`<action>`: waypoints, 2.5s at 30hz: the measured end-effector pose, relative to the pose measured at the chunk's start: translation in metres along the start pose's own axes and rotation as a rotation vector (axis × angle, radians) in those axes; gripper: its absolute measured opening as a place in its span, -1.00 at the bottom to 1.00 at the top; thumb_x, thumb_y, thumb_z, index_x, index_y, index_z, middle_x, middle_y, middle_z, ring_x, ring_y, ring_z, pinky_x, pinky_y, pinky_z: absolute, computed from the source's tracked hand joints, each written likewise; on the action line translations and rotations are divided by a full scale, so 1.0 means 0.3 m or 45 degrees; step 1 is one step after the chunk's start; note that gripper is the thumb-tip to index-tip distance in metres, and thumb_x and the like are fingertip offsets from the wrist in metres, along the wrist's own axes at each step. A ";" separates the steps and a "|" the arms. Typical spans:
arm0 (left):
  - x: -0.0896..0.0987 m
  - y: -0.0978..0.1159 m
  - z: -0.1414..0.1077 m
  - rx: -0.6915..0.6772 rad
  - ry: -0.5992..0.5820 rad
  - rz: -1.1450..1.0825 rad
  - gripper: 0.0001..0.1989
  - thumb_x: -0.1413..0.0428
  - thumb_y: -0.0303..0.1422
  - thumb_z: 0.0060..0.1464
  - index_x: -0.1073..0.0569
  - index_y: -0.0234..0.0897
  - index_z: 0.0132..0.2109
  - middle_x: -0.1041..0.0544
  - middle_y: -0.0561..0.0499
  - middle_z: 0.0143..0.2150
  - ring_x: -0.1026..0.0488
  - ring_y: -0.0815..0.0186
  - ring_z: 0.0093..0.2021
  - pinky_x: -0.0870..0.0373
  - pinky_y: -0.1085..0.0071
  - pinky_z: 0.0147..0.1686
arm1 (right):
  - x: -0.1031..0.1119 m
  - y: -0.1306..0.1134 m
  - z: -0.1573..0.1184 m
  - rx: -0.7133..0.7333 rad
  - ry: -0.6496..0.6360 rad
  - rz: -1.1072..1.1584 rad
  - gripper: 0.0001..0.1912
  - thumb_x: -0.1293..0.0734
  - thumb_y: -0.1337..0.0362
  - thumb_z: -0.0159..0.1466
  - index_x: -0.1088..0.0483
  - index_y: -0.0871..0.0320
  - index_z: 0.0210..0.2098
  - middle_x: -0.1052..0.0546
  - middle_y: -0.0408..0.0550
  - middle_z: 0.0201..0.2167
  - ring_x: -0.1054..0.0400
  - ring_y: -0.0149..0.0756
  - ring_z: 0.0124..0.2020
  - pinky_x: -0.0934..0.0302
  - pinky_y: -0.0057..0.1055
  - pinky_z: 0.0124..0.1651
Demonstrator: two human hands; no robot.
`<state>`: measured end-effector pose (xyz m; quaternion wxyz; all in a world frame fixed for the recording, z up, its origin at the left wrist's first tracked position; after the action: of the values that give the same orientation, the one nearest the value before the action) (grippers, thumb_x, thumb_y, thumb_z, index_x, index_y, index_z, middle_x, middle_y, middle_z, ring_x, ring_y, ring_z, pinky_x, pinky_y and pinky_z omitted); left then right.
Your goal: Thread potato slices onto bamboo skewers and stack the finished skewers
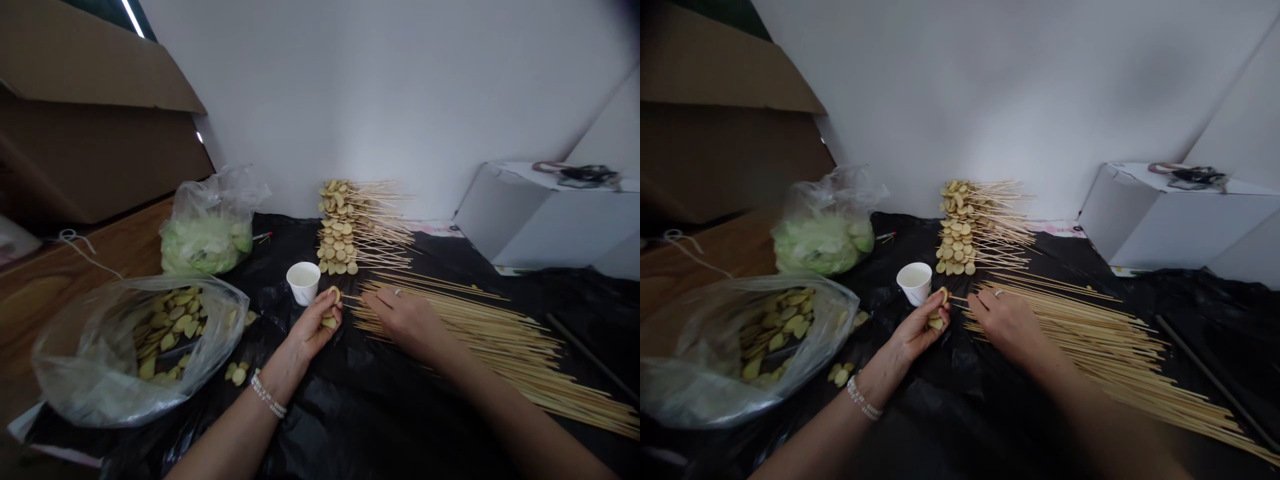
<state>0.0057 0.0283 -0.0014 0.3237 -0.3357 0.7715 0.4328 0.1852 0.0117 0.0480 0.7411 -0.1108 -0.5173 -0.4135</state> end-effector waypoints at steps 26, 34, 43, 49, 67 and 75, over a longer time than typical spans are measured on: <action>0.016 -0.029 0.017 -0.405 0.046 0.389 -0.64 -0.37 -0.44 -0.30 -0.43 -0.36 -0.30 -0.50 0.05 -0.41 -0.43 0.52 -0.49 -0.32 0.68 -0.53 | -0.005 -0.068 0.012 -0.293 -0.354 0.278 -0.74 -0.17 0.50 0.19 -0.40 0.18 -0.20 -0.49 0.00 -0.29 -0.33 -0.28 -0.33 0.00 -0.40 -0.36; 0.017 -0.028 0.019 -0.381 0.057 0.405 -0.65 -0.38 -0.44 -0.30 -0.47 -0.37 -0.30 -0.50 0.04 -0.40 -0.42 0.53 -0.48 -0.33 0.68 -0.52 | -0.041 -0.070 0.011 -0.350 -0.355 0.381 -0.75 -0.11 0.44 0.28 -0.38 0.16 -0.20 -0.49 -0.03 -0.28 -0.35 -0.28 -0.30 -0.03 -0.40 -0.32; 0.002 -0.024 0.020 -0.263 -0.030 0.327 -0.73 -0.30 -0.29 -0.13 -0.51 -0.43 -0.33 -0.44 0.03 -0.47 -0.35 0.56 -0.54 -0.31 0.69 -0.58 | -0.071 -0.070 0.002 -0.346 -0.232 0.310 -0.80 -0.13 0.40 0.31 -0.38 0.15 -0.22 -0.48 -0.06 -0.33 -0.33 -0.33 -0.39 0.06 -0.40 -0.41; 0.008 -0.030 0.020 -0.313 -0.001 0.370 -0.68 -0.34 -0.25 -0.22 -0.51 -0.42 -0.38 -0.44 0.04 -0.48 -0.33 0.57 -0.56 -0.29 0.67 -0.58 | -0.062 -0.086 -0.003 -0.230 -0.193 0.175 -0.80 -0.15 0.51 0.24 -0.36 0.17 -0.33 -0.43 -0.06 -0.41 -0.28 -0.32 -0.46 0.10 -0.37 -0.44; 0.001 -0.041 0.012 -0.366 0.003 0.423 -0.68 -0.37 -0.25 -0.29 -0.53 -0.41 -0.42 -0.45 0.03 -0.48 -0.33 0.55 -0.53 -0.24 0.65 -0.55 | -0.051 -0.137 -0.005 -0.127 -0.104 -0.012 -0.84 -0.18 0.51 0.24 -0.30 0.17 -0.36 -0.40 -0.05 -0.46 -0.24 -0.29 -0.49 0.16 -0.35 -0.47; -0.003 -0.044 0.006 -0.325 -0.023 0.468 -0.66 -0.35 -0.22 -0.27 -0.53 -0.43 -0.40 -0.44 0.01 -0.47 -0.31 0.55 -0.54 -0.21 0.63 -0.55 | -0.061 -0.130 -0.005 -0.225 -0.212 0.146 -0.81 -0.15 0.50 0.26 -0.34 0.16 -0.31 -0.45 -0.05 -0.39 -0.29 -0.29 -0.44 0.10 -0.36 -0.45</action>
<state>0.0172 0.0248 -0.0074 0.2012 -0.2237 0.7559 0.5815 0.1555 -0.0049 0.0214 0.7053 -0.2388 -0.5315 -0.4038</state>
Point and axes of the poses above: each hand's wrist, its own z-axis towards the middle knuckle, its own x-axis out of the back of the hand, y = z × x, the point moved 2 cm from there along z, towards the middle knuckle
